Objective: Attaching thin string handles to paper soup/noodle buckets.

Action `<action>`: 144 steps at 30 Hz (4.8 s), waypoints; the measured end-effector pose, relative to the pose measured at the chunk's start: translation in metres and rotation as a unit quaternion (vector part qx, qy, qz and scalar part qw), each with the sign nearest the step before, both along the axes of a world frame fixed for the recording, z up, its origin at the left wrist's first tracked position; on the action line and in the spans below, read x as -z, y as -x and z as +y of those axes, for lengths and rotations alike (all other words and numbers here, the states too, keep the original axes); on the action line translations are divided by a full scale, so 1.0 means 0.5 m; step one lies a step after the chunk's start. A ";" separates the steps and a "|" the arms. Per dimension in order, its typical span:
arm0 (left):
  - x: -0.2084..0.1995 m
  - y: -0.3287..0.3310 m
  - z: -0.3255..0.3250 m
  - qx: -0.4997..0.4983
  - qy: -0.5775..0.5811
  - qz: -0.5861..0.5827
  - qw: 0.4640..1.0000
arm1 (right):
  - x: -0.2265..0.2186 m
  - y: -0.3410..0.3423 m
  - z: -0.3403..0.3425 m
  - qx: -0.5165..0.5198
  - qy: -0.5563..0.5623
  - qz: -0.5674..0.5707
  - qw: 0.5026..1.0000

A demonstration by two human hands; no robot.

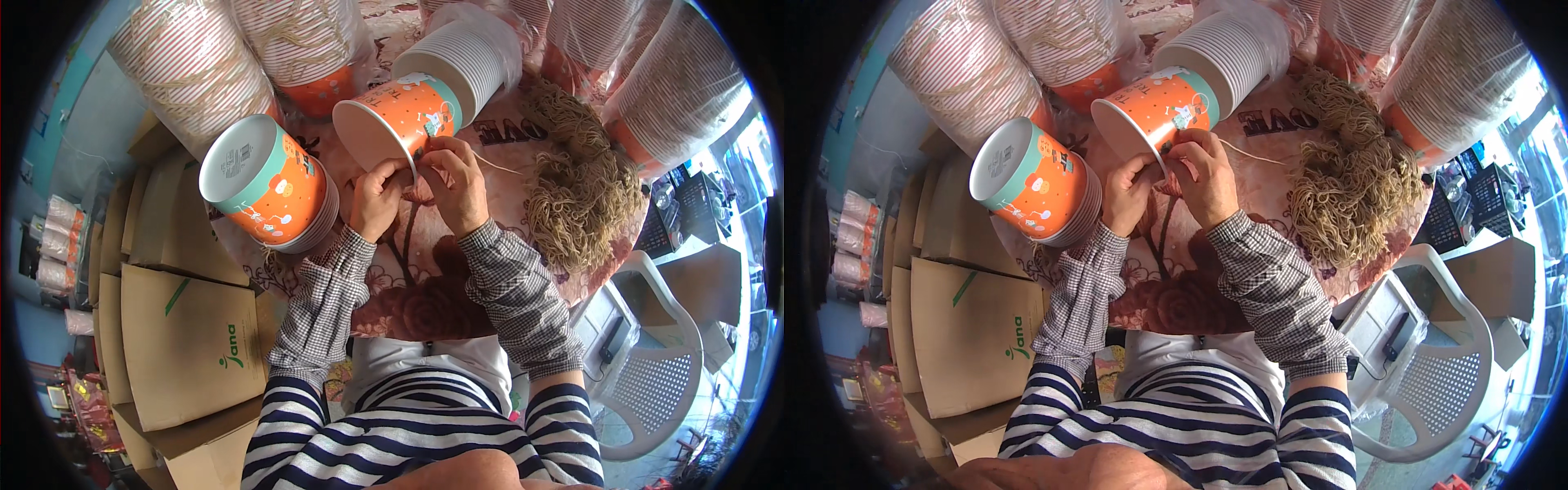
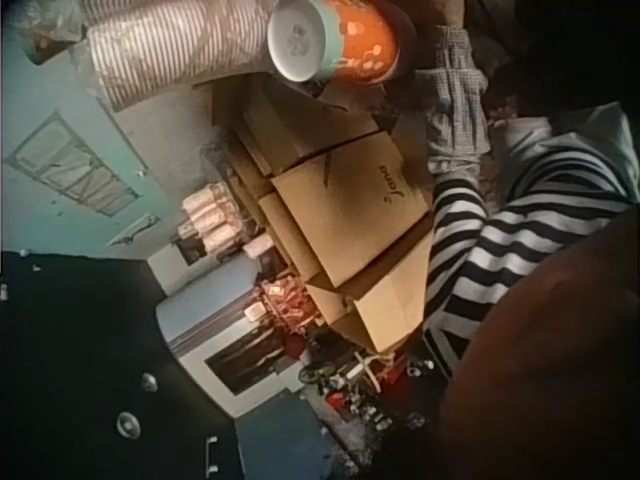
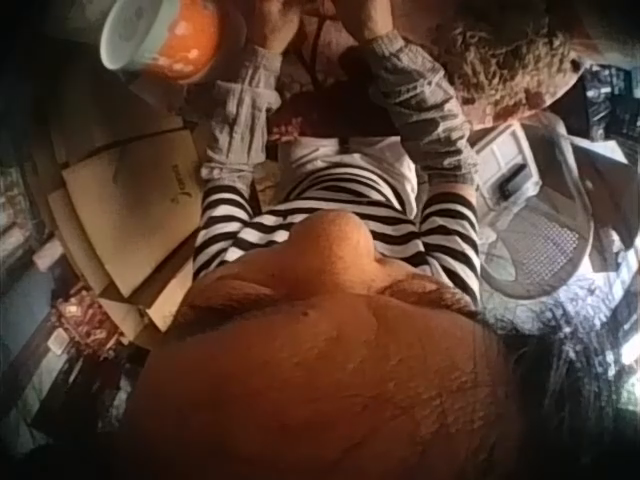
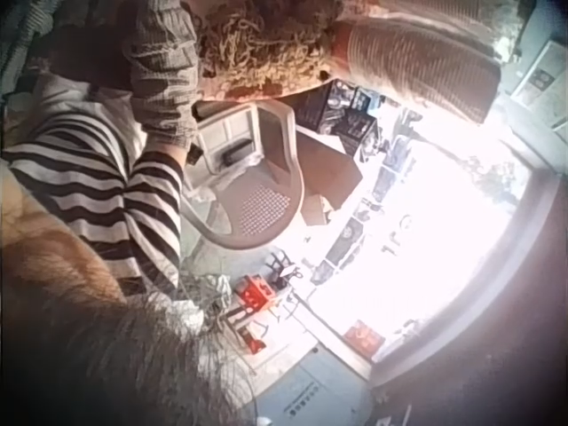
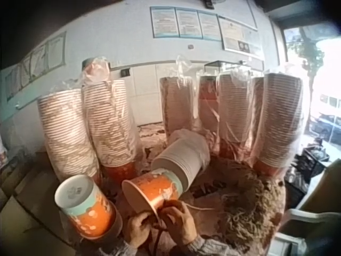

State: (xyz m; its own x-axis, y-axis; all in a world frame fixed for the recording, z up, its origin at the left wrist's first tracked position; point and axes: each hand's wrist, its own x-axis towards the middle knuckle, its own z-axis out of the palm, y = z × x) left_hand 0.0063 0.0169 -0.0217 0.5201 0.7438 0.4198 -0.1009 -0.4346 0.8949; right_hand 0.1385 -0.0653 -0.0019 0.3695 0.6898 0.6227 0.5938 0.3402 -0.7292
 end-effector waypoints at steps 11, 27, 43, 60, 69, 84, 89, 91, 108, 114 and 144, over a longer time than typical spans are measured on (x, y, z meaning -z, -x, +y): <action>-0.041 -0.016 -0.048 -0.148 -0.304 0.009 0.941 | 0.021 -0.015 0.014 -0.088 0.043 -0.078 0.992; 0.026 -0.091 -0.008 -0.079 -0.124 0.097 0.984 | 0.021 -0.102 -0.009 0.014 0.135 -0.139 0.981; 0.018 -0.056 0.004 -0.096 -0.151 0.016 0.984 | 0.024 -0.270 -0.056 0.087 -0.005 0.127 0.988; -0.012 -0.043 0.000 -0.107 -0.101 -0.054 0.988 | -0.013 -0.082 -0.034 -0.027 0.191 0.056 0.980; -0.051 -0.030 -0.005 -0.124 -0.222 -0.084 0.963 | -0.052 -0.048 -0.045 -0.011 0.059 -0.049 0.997; -0.033 -0.038 -0.020 -0.031 -0.041 -0.073 0.996 | -0.035 -0.042 -0.044 -0.039 0.052 -0.109 0.992; -0.053 -0.026 -0.027 -0.012 0.003 -0.046 0.999 | -0.042 -0.043 -0.044 -0.034 0.053 -0.109 0.992; -0.055 -0.024 -0.025 -0.080 -0.068 -0.010 0.994 | -0.043 -0.042 -0.043 -0.036 0.056 -0.104 0.992; -0.027 -0.039 -0.019 -0.061 -0.148 0.053 0.986 | -0.030 -0.047 -0.036 -0.001 0.042 -0.085 0.995; -0.041 -0.037 -0.024 -0.002 -0.190 0.033 0.981 | -0.012 -0.063 -0.025 -0.008 0.043 -0.049 0.998; -0.034 -0.032 -0.008 0.062 -0.009 -0.015 0.998 | -0.022 -0.082 -0.030 -0.113 0.164 0.186 0.962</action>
State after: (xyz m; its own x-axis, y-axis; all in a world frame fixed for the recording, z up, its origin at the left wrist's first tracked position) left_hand 0.0224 0.0130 -0.0046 0.5952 0.6662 0.4493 -0.1817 -0.4331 0.8829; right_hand 0.1796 -0.0804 0.0091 0.3431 0.9151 0.2117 0.2083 0.1456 -0.9672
